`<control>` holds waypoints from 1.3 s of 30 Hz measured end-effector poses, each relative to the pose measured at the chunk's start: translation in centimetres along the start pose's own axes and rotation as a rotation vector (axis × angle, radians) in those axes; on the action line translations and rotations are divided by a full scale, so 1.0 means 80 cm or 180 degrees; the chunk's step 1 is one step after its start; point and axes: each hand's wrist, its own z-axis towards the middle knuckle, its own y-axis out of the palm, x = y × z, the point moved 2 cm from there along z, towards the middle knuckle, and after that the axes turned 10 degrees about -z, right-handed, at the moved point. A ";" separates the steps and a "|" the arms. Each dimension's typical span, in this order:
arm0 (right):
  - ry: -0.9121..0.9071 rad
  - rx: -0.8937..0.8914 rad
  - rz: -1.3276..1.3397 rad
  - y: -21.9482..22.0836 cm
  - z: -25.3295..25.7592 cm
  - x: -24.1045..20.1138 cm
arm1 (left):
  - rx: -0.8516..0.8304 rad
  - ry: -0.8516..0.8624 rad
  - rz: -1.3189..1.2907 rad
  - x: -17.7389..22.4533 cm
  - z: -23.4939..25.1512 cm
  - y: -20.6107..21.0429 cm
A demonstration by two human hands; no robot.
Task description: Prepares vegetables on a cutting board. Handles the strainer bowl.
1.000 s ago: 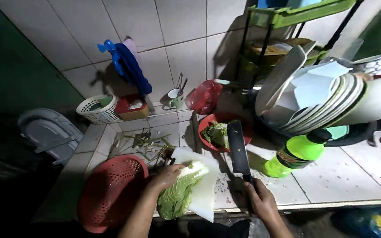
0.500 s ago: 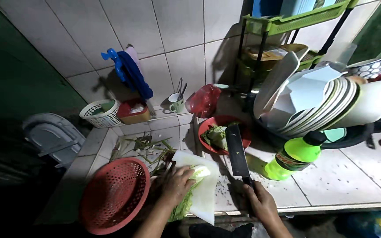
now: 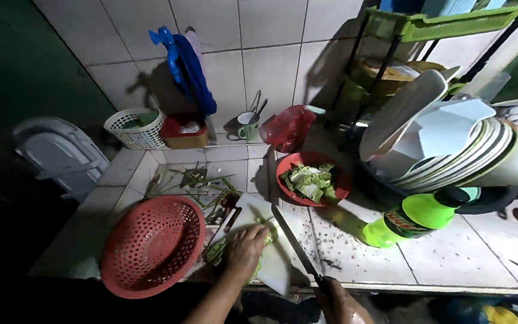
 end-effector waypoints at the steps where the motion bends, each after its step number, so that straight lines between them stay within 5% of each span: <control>1: 0.0002 -0.0008 -0.0016 -0.001 0.000 0.001 | 0.0080 0.0055 -0.0029 -0.001 -0.001 0.001; 16: 0.0098 0.0104 -0.0387 0.005 -0.004 -0.014 | 0.0425 0.0382 -0.0140 -0.007 -0.003 0.007; 34: 0.0757 -0.0925 -0.1065 -0.010 0.076 -0.054 | 0.0235 0.0330 -0.0480 -0.020 0.008 -0.001; 39: 0.0725 -0.1189 -0.1228 -0.043 0.051 -0.078 | 0.0151 0.0475 -0.0550 -0.023 -0.003 -0.004</control>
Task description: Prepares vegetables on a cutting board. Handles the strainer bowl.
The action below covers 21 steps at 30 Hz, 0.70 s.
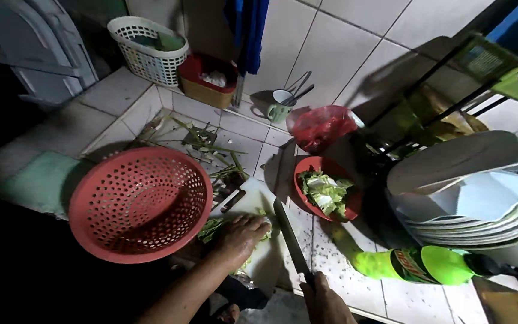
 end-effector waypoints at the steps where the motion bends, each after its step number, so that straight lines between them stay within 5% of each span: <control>1: -0.0004 -0.0041 -0.0003 0.002 -0.008 0.003 | 0.0007 0.0039 -0.0033 0.001 -0.006 0.003; 10: 0.0069 0.0149 0.0239 0.025 0.043 -0.027 | 0.0348 0.0168 -0.0012 0.006 -0.017 0.015; 21: -0.0174 0.0654 0.0357 0.050 -0.021 0.007 | 0.0637 0.0266 -0.0045 0.005 -0.019 0.018</control>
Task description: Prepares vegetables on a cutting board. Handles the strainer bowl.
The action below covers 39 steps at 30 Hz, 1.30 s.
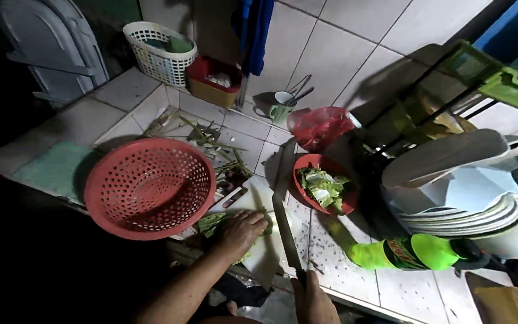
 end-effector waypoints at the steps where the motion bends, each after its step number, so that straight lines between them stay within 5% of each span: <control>1: -0.0004 -0.0031 0.0004 0.003 -0.003 0.001 | -0.0023 -0.0018 -0.0003 0.001 0.000 -0.001; 14: 0.0156 -0.0681 -0.0247 -0.004 0.033 -0.031 | -0.0084 0.0068 -0.0033 -0.001 -0.001 -0.001; 23: -0.0102 -0.0163 0.0215 0.010 0.047 -0.023 | -0.0893 -0.0706 -0.0042 0.020 0.010 -0.033; 27: -0.0245 0.0118 0.0318 -0.002 0.012 -0.015 | -0.0395 -0.0813 -0.0278 0.016 -0.001 -0.042; 34: -0.0062 -0.0379 0.0134 0.008 -0.009 -0.014 | -0.0680 -0.1059 -0.0070 0.011 -0.006 -0.038; 39: 0.0106 -0.0714 -0.0143 -0.001 -0.006 -0.029 | -0.0054 -0.0550 0.0100 -0.004 -0.021 -0.017</control>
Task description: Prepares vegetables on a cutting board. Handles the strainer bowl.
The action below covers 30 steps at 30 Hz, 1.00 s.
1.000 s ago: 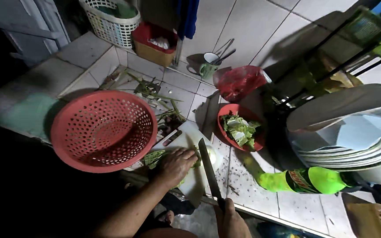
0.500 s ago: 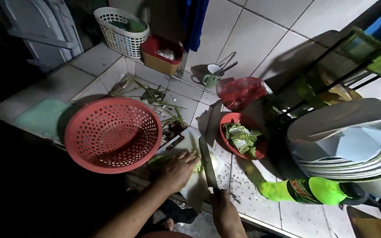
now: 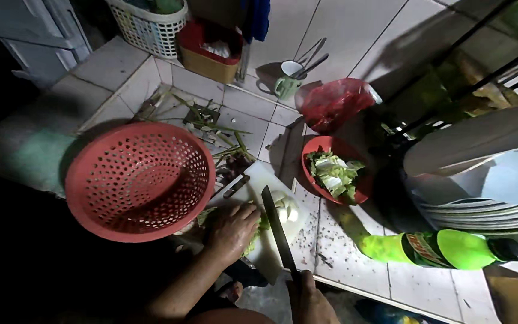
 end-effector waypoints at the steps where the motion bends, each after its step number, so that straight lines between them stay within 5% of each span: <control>1: 0.0032 -0.0052 -0.0035 -0.003 0.005 -0.006 | -0.0016 0.0015 0.0008 -0.001 0.001 0.000; 7: -0.0011 0.0051 -0.0174 -0.002 0.052 -0.037 | -0.0098 0.0089 0.0007 0.000 0.004 -0.004; 11: -0.0187 0.0139 0.0160 0.000 0.055 -0.022 | -0.0622 -0.0309 -0.0075 0.007 0.006 -0.019; 18: -0.0548 0.0678 0.0476 -0.001 -0.009 0.002 | -0.0590 -0.0755 -0.0172 0.011 -0.007 -0.048; 30: -0.0135 -0.0253 -0.0100 0.005 -0.005 -0.023 | -0.0243 -0.0407 0.0235 -0.007 -0.021 -0.017</control>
